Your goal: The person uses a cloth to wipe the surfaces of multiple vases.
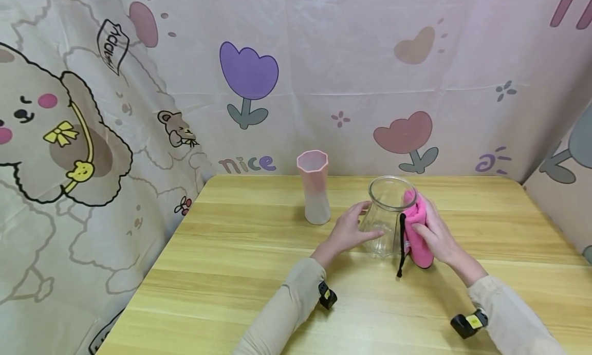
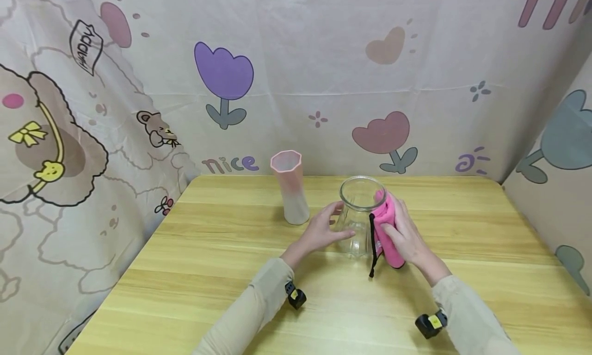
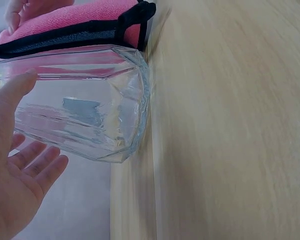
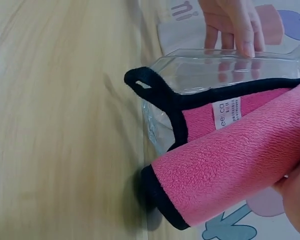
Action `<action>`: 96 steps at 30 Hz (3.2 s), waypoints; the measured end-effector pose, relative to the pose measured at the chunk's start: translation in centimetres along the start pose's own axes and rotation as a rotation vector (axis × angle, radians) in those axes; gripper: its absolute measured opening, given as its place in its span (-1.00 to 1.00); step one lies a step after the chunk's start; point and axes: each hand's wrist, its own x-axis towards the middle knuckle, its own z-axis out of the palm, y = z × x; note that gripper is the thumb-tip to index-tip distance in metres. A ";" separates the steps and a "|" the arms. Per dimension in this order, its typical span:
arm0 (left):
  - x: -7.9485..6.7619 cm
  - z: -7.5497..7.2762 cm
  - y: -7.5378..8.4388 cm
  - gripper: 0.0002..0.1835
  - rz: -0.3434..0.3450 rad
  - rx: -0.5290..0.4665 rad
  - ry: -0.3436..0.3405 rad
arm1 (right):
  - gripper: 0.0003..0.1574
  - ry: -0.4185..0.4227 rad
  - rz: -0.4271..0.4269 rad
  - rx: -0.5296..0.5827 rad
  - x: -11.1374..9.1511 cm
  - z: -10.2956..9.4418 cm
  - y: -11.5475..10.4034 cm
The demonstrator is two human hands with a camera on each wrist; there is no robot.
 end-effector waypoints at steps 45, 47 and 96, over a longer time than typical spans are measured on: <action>0.2 0.3 -0.4 -0.17 0.023 0.041 0.024 | -0.36 0.174 0.157 -0.058 0.5 -2.7 -1.0; 0.2 0.3 -0.4 -0.17 0.025 0.042 0.019 | -0.37 0.164 0.140 -0.063 0.4 -2.6 -0.7; 0.3 0.0 0.0 -0.16 0.026 0.149 0.014 | -0.48 -0.011 0.165 -0.217 -0.7 -1.9 -0.3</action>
